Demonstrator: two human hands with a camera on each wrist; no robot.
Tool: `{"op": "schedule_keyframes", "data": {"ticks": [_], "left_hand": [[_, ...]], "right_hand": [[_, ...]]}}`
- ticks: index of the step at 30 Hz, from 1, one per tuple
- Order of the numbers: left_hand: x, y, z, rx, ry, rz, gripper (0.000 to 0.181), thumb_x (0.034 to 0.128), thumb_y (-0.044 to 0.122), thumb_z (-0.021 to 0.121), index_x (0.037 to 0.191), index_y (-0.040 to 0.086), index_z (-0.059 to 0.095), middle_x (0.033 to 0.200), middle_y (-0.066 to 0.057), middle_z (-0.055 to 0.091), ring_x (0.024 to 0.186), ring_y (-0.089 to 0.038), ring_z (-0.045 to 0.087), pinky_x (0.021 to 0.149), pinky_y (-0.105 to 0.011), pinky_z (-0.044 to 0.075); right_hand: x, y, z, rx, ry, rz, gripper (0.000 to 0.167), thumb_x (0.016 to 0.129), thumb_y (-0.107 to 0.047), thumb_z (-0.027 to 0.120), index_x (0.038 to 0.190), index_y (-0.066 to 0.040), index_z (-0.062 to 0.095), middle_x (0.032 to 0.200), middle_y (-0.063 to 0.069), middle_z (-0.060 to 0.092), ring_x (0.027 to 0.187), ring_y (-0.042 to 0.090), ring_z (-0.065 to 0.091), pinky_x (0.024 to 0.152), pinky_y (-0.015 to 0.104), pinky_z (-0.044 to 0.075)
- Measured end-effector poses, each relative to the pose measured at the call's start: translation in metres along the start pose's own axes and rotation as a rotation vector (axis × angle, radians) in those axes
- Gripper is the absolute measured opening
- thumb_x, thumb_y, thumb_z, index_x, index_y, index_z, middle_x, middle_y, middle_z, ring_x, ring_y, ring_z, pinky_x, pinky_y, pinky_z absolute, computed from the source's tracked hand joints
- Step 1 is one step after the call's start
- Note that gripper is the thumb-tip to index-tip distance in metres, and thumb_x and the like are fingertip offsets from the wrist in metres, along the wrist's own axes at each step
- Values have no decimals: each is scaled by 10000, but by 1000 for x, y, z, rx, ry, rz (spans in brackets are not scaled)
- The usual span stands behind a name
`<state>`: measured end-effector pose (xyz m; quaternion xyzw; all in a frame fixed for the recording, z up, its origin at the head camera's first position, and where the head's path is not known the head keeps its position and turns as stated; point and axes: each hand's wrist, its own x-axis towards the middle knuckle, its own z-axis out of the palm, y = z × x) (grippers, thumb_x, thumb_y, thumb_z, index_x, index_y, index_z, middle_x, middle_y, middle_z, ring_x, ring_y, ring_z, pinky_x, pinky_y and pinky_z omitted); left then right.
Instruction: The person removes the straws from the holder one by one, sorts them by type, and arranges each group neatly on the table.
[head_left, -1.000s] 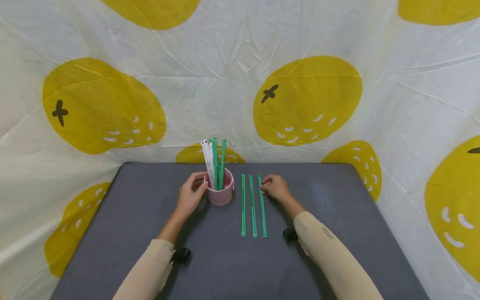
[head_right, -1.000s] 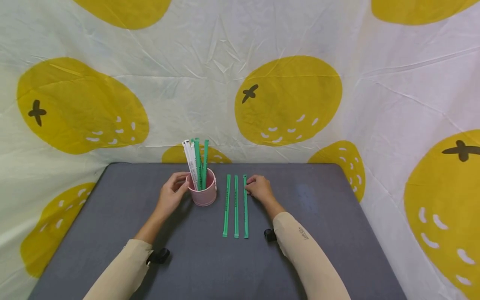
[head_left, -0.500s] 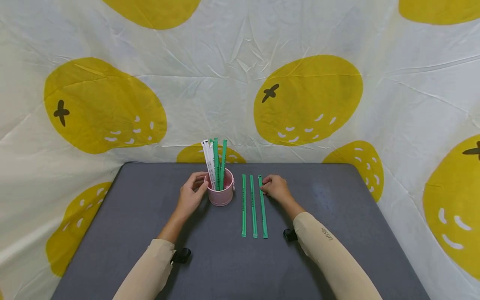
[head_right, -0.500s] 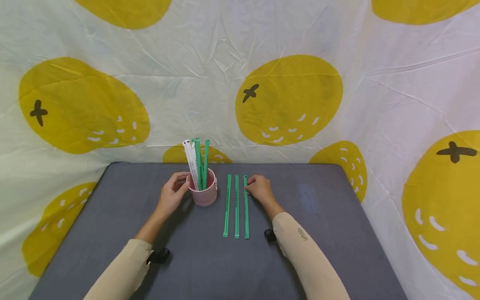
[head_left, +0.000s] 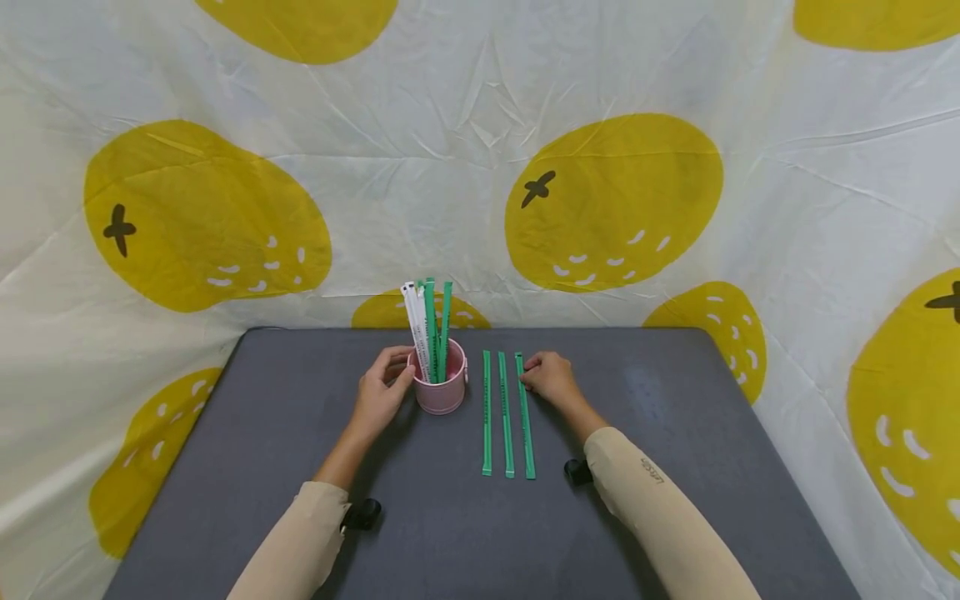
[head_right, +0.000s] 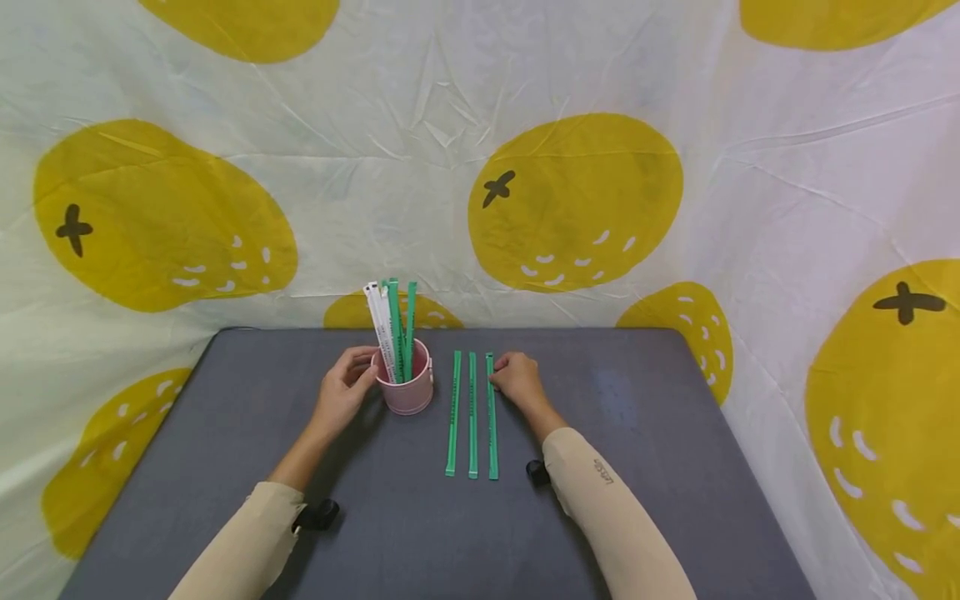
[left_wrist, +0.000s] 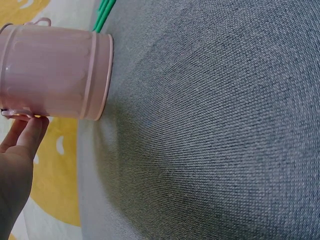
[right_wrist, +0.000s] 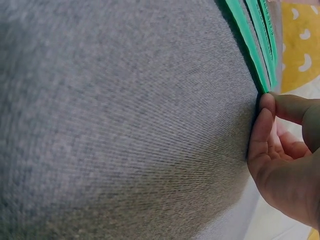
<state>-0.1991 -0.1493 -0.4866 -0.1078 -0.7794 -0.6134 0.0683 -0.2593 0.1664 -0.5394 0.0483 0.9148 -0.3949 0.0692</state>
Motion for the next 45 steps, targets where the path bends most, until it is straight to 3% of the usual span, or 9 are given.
{"op": "schedule_keyframes", "data": {"ticks": [5,9,18,31,37,45], "left_hand": [[-1,1,-1,22,8,-15,357,998,43,655,1331,-70,591,1286,-314,644,1140,-454,674,1003,-574,519],[-1,0,-1,6,2,-14,364,1005,56,650,1338,-74,580,1307,-332,628,1163,-487,654,1016,-603,501],[-1,1,-1,-3,2,-33,361,1005,28,636,1349,-61,571,1330,-336,611,1187,-516,629,1038,-633,475],[-1,1,-1,-8,2,-52,375,1011,50,637,1361,-61,563,1344,-334,604,1193,-513,627,1041,-632,475],[-1,0,0,-18,9,-31,367,1004,24,635,1350,-76,565,1330,-336,612,1179,-513,633,1033,-641,472],[-1,-2,0,-10,13,-20,369,1004,24,635,1350,-85,564,1331,-345,609,1167,-495,643,1019,-629,486]], "right_hand": [[0,1,1,-3,10,-14,188,870,-120,780,1033,-29,756,788,38,759,700,151,691,772,373,561],[1,2,1,-6,2,-10,188,863,-122,776,1031,-40,760,790,31,759,701,136,685,777,353,554],[-1,-1,-4,52,-71,15,199,909,-105,758,1083,-12,734,852,87,774,718,168,705,674,314,553],[1,-2,-4,31,-49,10,191,894,-102,736,1061,-12,752,823,75,775,678,143,682,619,266,514],[0,0,-6,77,-53,17,179,903,-95,740,1055,-2,749,837,98,780,662,137,689,579,258,513],[0,6,-9,207,-86,6,206,934,-66,731,1097,59,721,898,180,775,697,170,716,642,301,593]]}}
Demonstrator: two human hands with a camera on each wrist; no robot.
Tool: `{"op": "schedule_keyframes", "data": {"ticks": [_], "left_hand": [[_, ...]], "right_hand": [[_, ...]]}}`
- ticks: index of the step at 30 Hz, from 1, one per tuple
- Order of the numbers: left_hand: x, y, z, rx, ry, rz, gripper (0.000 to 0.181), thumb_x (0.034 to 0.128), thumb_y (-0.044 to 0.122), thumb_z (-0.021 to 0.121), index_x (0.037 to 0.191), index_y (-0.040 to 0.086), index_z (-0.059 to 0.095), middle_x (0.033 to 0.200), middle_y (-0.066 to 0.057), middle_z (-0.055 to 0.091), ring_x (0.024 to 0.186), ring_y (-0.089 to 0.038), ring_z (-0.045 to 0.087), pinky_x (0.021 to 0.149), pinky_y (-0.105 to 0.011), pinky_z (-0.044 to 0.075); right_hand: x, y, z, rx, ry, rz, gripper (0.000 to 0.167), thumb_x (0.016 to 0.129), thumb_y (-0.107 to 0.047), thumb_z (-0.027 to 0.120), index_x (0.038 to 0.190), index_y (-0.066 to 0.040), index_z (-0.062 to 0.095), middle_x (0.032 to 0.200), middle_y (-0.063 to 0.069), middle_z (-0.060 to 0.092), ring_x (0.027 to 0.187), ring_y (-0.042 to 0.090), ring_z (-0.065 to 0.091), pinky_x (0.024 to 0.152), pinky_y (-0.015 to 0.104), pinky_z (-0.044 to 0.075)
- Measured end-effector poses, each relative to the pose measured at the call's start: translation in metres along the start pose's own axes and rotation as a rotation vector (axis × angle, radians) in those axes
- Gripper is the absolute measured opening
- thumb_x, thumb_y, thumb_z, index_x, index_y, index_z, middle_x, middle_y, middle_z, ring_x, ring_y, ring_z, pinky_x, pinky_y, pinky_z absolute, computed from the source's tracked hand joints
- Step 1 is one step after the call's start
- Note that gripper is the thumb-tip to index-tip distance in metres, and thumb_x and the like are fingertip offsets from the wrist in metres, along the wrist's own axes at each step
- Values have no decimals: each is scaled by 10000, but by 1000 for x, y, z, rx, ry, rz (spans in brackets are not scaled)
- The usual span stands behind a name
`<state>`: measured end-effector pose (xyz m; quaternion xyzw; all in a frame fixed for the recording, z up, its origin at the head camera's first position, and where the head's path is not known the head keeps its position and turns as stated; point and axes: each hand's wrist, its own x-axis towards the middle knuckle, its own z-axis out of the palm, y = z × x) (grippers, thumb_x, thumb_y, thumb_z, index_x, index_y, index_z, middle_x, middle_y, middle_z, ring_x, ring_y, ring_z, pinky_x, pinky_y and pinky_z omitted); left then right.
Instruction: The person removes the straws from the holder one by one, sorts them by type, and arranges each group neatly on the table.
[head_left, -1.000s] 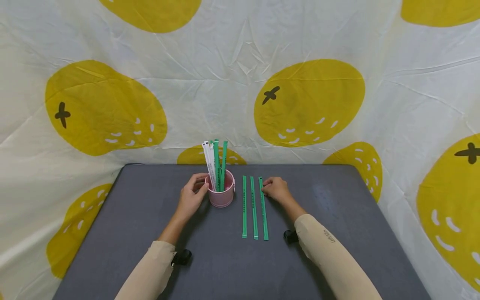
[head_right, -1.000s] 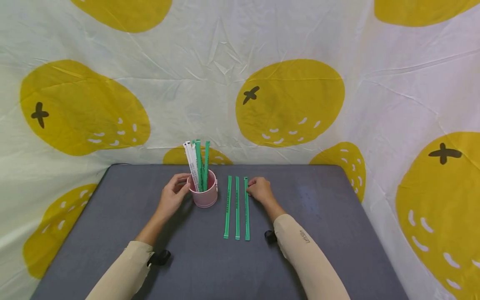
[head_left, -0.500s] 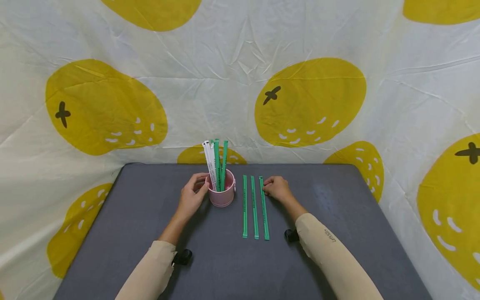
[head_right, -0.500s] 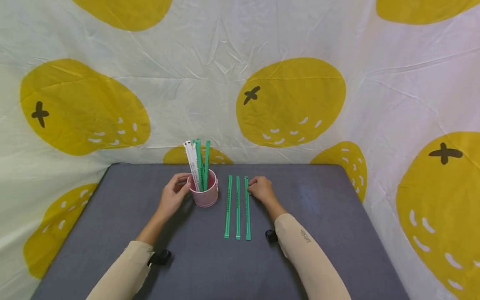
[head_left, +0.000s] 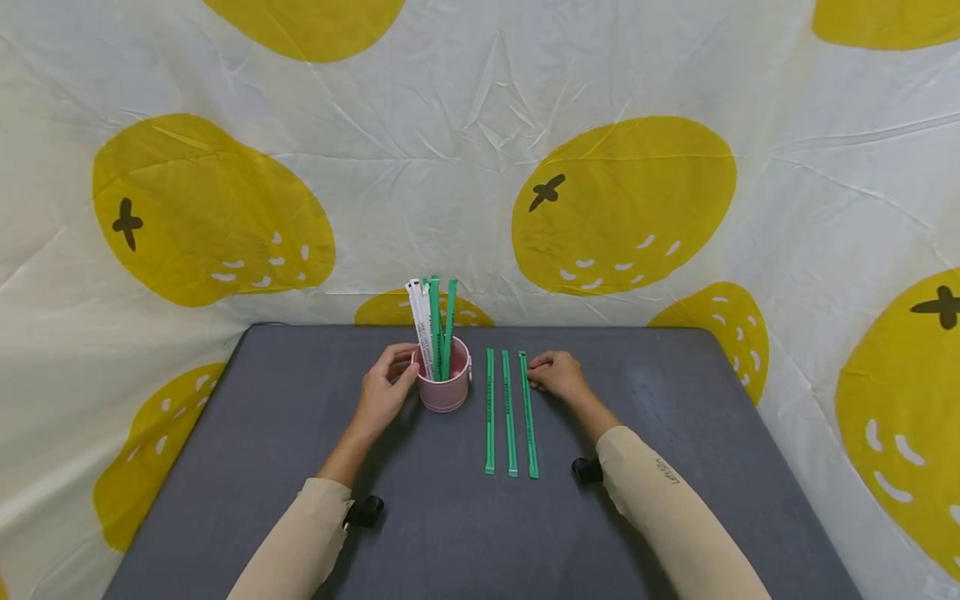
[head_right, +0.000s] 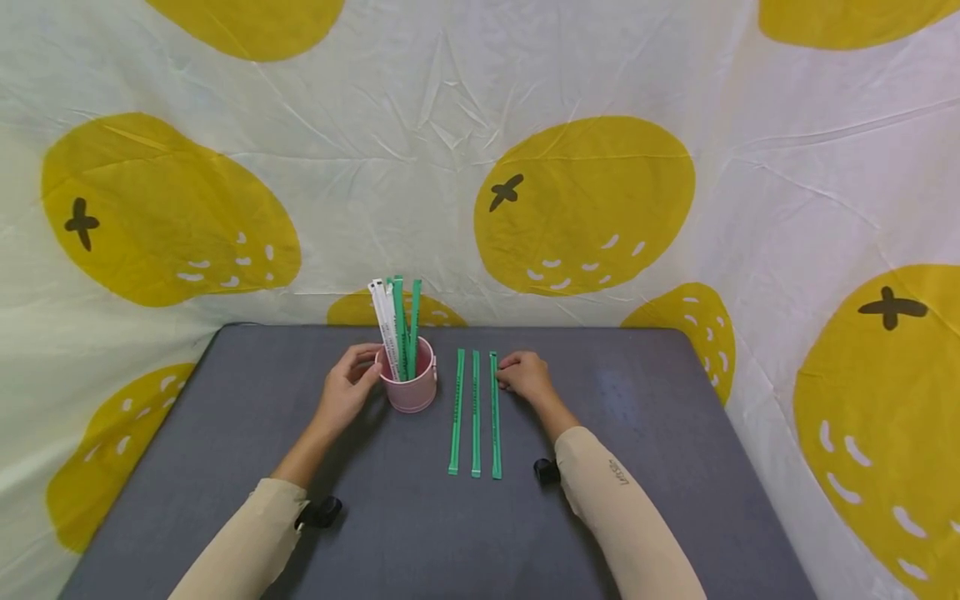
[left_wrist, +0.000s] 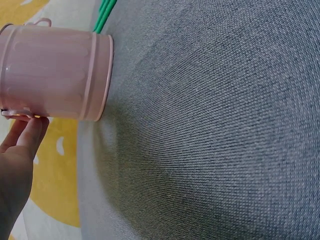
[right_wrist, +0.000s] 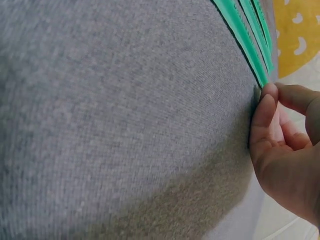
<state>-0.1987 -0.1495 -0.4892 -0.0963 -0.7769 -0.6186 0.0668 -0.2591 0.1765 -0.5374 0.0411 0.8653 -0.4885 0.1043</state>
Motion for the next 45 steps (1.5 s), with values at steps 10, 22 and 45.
{"op": "schedule_keyframes", "data": {"ticks": [10,22,45], "left_hand": [[0,1,1,-11,7,14,361,998,1,631,1338,-101,565,1319,-360,607,1164,-529,630,1026,-649,470],[-1,1,0,7,0,11,367,1003,21,635,1349,-80,567,1327,-335,615,1178,-532,626,1038,-646,467],[0,4,-3,16,-23,-10,377,1014,55,634,1365,-64,561,1340,-331,610,1191,-476,644,1047,-603,483]], "right_hand": [[2,-4,-10,136,-41,-47,243,971,-64,701,1171,73,679,971,208,751,742,175,708,683,308,612],[3,-49,-10,234,-113,-149,335,997,-136,690,1265,61,651,1120,265,716,1043,449,707,926,544,581],[25,-142,36,115,-80,-266,365,968,-188,737,1255,31,680,1163,225,741,1014,379,729,884,482,606]]}}
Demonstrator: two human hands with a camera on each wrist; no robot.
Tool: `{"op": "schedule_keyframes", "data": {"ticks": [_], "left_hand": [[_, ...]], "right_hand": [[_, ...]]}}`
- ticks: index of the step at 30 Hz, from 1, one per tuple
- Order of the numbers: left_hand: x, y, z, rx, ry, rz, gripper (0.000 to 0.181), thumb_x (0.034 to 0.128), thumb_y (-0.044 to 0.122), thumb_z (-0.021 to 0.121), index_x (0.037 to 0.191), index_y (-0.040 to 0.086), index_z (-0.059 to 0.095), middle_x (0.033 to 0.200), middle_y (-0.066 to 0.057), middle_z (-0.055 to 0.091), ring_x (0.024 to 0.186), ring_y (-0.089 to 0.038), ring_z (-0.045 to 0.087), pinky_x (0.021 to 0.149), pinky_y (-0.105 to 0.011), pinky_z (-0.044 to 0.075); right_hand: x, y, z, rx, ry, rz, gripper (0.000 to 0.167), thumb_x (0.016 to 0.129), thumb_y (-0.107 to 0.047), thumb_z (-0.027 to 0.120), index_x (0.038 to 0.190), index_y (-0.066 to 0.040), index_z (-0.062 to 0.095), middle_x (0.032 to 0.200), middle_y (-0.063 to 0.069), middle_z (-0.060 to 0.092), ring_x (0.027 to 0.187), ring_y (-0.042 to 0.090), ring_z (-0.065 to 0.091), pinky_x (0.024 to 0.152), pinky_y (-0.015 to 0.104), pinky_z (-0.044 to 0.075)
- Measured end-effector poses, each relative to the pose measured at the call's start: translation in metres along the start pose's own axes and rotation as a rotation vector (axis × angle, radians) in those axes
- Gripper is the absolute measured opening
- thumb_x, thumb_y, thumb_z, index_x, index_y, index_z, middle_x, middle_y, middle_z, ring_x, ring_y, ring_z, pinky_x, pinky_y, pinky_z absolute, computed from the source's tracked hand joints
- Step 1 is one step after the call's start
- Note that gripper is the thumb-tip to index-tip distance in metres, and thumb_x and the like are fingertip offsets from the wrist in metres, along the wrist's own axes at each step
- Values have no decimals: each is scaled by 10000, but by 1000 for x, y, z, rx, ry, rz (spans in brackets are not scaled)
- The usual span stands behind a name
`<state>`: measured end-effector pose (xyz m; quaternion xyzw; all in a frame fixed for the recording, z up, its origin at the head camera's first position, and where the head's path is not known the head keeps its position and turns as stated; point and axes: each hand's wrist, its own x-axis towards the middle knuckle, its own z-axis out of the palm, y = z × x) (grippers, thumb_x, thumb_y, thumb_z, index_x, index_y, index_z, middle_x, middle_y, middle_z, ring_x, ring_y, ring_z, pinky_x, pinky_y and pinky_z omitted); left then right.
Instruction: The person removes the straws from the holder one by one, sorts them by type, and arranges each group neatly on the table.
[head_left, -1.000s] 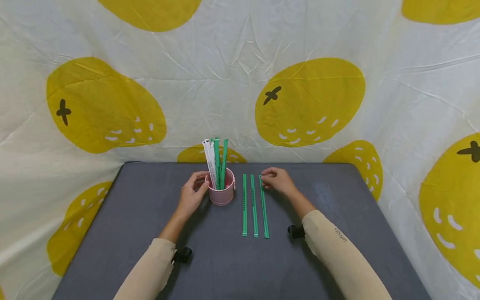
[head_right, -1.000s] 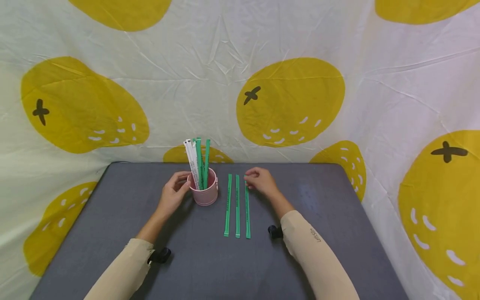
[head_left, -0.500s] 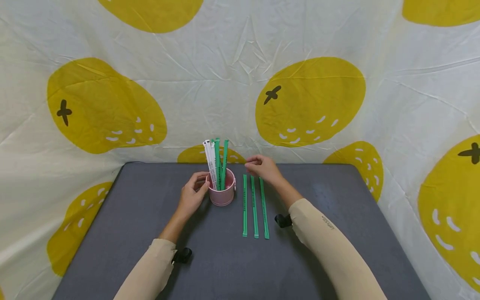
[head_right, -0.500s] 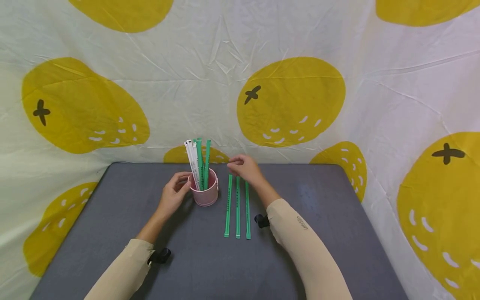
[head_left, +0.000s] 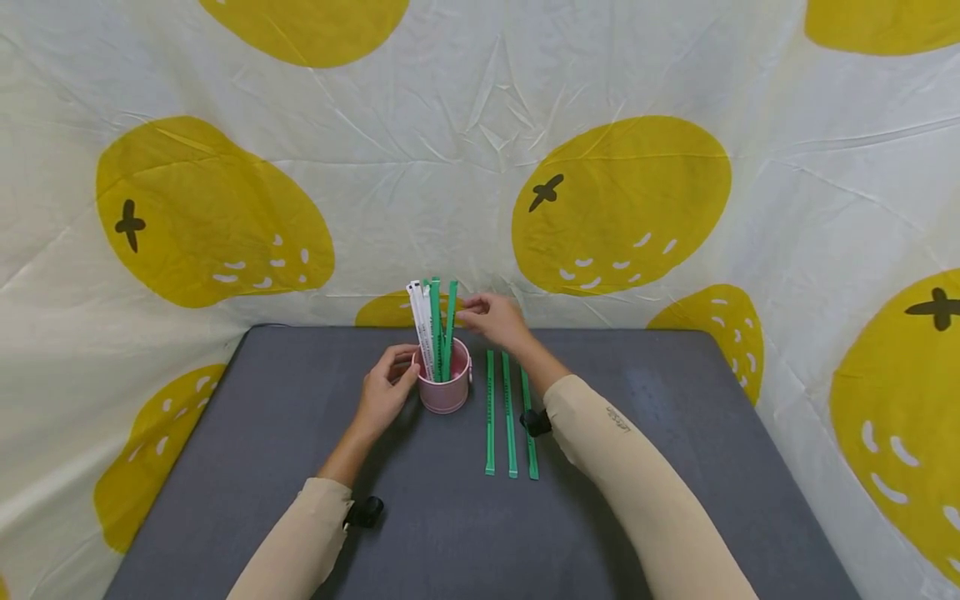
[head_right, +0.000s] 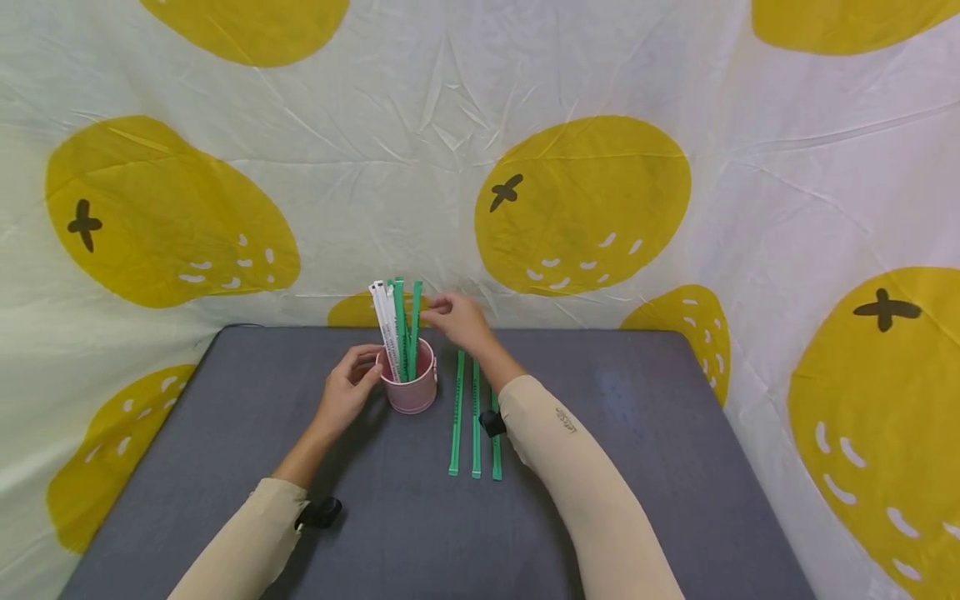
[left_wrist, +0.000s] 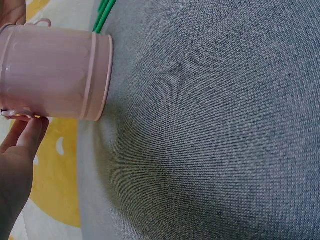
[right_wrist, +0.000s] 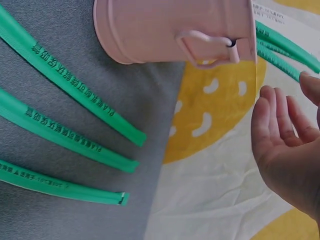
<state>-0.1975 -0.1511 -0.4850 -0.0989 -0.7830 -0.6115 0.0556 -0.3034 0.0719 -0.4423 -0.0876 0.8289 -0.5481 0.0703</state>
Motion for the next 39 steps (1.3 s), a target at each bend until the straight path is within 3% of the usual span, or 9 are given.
{"op": "schedule_keyframes", "data": {"ticks": [5,8,19,28,39], "left_hand": [[0,0,2,-8,9,22,373,1007,19,627,1358,-86,554,1329,-346,607,1174,-502,643,1036,-633,475],[0,-1,2,-7,13,23,373,1004,11,627,1357,-85,555,1324,-342,611,1177,-509,638,1041,-638,470],[-1,-1,1,-14,11,18,373,1006,29,636,1356,-75,560,1328,-344,607,1187,-525,625,1050,-638,463],[-1,-1,1,7,9,-4,372,1008,38,634,1360,-61,565,1343,-337,606,1194,-485,642,1044,-603,485],[-1,0,1,0,10,-3,383,1009,66,648,1352,-82,565,1333,-354,601,1185,-492,642,1039,-605,488]], "right_hand": [[5,-6,6,-82,4,-5,374,940,-229,770,1226,0,696,1145,181,758,949,282,742,786,339,616],[8,-9,10,-86,4,-9,373,930,-237,781,1203,1,694,1121,183,761,915,283,747,760,315,611],[6,-14,18,-148,46,-54,287,938,-229,769,1125,-15,724,1028,147,766,919,255,717,809,344,577],[6,-15,15,-195,85,-65,218,941,-229,769,1044,-41,730,980,118,748,867,229,686,747,306,553],[4,-26,-2,-106,85,-94,173,973,-201,731,1054,-49,741,952,131,742,852,285,732,698,293,562]]}}
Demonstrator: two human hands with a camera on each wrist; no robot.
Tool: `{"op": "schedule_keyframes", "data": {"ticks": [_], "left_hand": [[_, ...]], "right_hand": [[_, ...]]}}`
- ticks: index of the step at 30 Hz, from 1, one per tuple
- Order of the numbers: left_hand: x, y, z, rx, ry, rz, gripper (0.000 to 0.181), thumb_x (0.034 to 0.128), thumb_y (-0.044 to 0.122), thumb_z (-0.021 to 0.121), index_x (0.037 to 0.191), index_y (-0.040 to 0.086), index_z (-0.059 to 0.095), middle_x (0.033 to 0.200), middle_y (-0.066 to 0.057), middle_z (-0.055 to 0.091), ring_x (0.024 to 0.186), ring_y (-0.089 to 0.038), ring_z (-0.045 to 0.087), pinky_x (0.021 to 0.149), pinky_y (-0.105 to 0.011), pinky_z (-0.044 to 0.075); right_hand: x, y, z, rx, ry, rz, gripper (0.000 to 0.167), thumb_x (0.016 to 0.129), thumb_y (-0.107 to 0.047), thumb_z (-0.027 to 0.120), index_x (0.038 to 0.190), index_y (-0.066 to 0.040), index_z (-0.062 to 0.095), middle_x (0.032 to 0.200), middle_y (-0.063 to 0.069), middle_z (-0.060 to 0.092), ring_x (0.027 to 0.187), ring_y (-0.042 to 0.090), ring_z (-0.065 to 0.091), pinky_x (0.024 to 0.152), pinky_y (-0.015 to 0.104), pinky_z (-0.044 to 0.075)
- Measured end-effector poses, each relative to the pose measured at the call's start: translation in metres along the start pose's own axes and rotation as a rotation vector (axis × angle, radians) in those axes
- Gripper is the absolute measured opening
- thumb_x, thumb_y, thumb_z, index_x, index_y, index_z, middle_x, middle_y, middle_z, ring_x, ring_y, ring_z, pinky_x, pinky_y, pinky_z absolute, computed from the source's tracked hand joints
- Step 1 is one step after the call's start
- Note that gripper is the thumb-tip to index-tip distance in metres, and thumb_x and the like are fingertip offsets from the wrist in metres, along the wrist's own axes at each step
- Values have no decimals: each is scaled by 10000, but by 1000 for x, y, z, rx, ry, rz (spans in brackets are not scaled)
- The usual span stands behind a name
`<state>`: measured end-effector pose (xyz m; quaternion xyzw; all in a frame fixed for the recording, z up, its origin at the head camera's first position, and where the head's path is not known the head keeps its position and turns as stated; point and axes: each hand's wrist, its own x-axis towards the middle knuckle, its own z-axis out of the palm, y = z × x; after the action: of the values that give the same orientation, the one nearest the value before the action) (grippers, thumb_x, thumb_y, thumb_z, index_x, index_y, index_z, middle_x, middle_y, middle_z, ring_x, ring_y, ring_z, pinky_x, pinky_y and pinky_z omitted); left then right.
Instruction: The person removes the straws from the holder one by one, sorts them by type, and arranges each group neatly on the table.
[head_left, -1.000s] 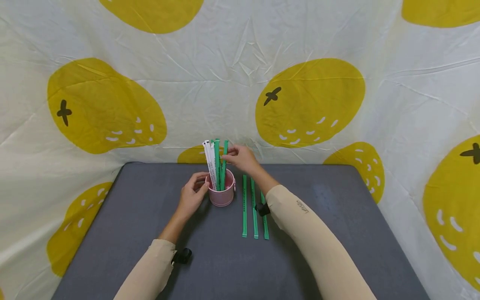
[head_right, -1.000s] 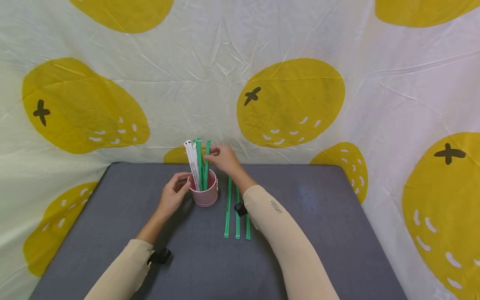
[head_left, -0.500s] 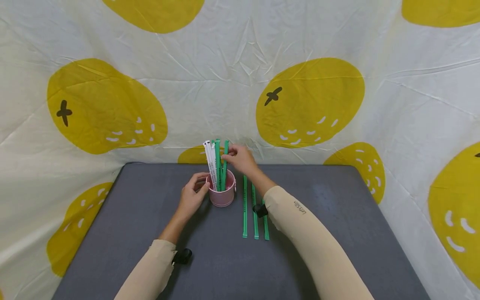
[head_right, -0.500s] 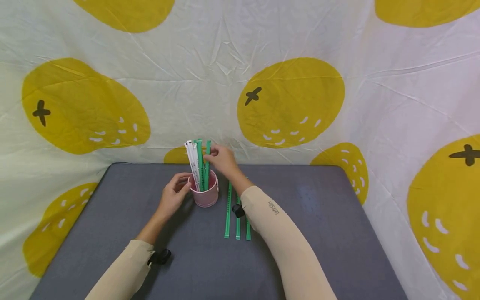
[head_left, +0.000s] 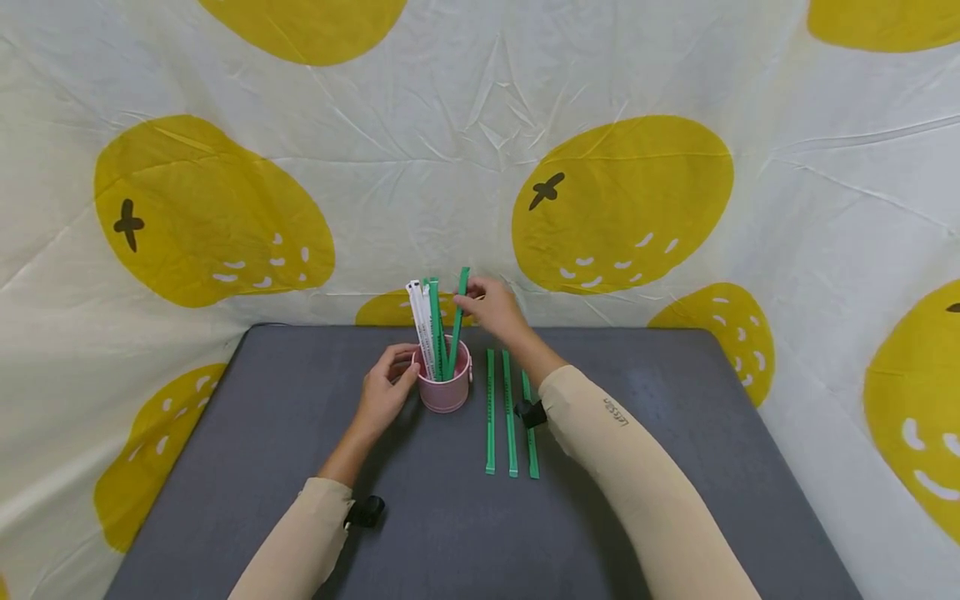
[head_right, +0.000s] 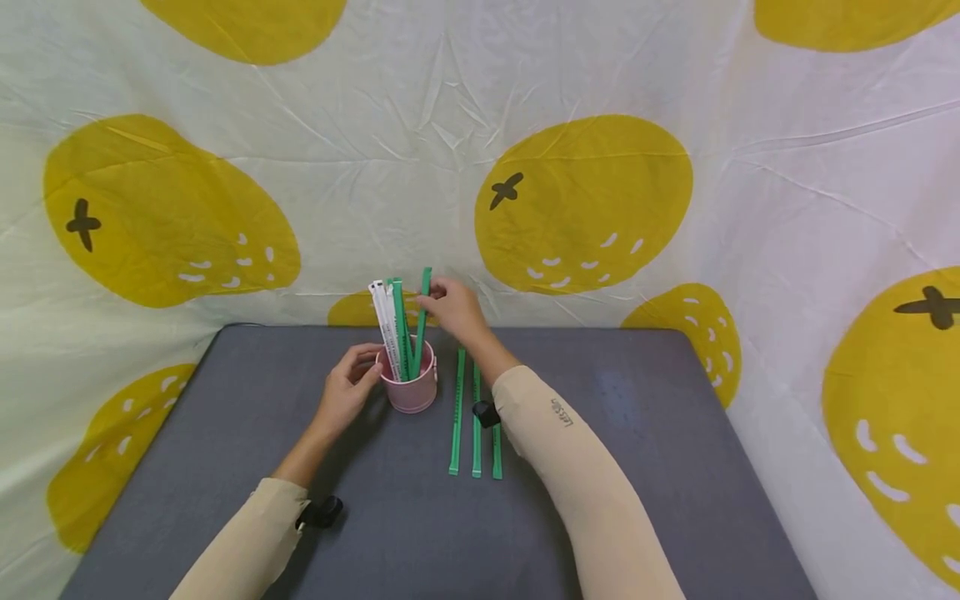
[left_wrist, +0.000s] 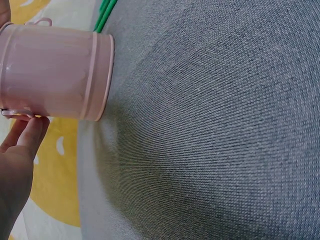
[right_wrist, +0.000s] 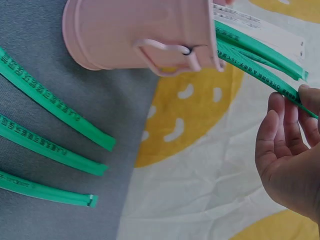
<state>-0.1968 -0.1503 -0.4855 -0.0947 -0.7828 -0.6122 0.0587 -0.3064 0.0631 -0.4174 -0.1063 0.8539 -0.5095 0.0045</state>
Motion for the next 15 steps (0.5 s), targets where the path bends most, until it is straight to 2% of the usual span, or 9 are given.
{"op": "schedule_keyframes", "data": {"ticks": [5,8,12,15], "left_hand": [[0,-2,0,-24,6,30,379,1001,29,644,1339,-117,557,1320,-386,592,1173,-539,624,1036,-646,467],[0,-4,1,-26,8,55,376,1001,33,645,1335,-117,561,1307,-383,601,1167,-555,625,1029,-661,461],[0,-4,1,-24,6,69,376,1005,49,646,1335,-110,565,1296,-376,611,1170,-569,622,1027,-667,458],[1,-4,1,-28,7,60,377,1005,50,647,1335,-112,564,1297,-376,610,1173,-576,616,1032,-660,459]], "right_hand": [[-1,-6,-10,24,1,-9,224,992,-250,709,1120,-70,746,969,121,729,898,321,715,716,298,563],[-2,-8,-16,71,-4,-4,242,1011,-246,682,1166,-68,736,997,125,725,891,282,694,773,370,578],[-3,-14,-27,122,-11,-15,280,1028,-221,653,1223,-29,711,1041,159,724,872,229,683,851,477,585],[-2,-18,-36,151,-8,-41,321,1029,-207,647,1266,6,685,1106,211,712,897,245,693,863,467,591]]}}
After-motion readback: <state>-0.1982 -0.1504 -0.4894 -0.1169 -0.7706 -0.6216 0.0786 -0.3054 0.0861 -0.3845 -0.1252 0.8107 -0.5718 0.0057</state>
